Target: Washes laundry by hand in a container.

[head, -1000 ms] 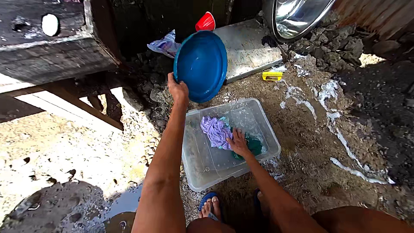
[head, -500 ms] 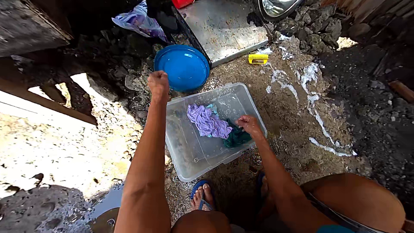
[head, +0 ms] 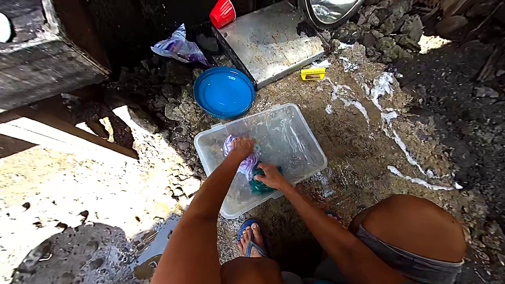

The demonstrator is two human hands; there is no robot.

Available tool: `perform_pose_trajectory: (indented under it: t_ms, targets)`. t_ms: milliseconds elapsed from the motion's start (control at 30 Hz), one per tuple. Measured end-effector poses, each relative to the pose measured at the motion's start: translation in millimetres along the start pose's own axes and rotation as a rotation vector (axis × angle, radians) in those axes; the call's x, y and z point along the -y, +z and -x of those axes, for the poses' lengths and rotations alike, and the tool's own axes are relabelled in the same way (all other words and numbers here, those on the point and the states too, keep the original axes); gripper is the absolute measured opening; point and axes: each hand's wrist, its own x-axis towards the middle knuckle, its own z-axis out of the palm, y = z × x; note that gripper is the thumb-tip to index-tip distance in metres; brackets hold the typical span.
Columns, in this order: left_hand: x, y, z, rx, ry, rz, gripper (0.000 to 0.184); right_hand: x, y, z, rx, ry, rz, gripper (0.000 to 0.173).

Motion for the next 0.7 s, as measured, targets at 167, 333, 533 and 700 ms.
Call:
perform_pose_trajectory:
  t_ms: [167, 333, 533, 700]
  targets:
    - [55, -18, 30, -0.107, -0.222, 0.299, 0.039, 41, -12, 22, -0.141, -0.181, -0.102, 0.03]
    - [81, -43, 56, 0.051, -0.051, 0.298, 0.034, 44, -76, 35, -0.5, -0.319, -0.23, 0.026]
    - [23, -65, 47, 0.293, -0.12, -0.025, 0.018, 36, -116, 43, -0.393, -0.331, -0.58, 0.029]
    - [10, -65, 35, 0.195, 0.001, 0.072, 0.019, 40, -137, 56, -0.398, -0.315, -0.729, 0.029]
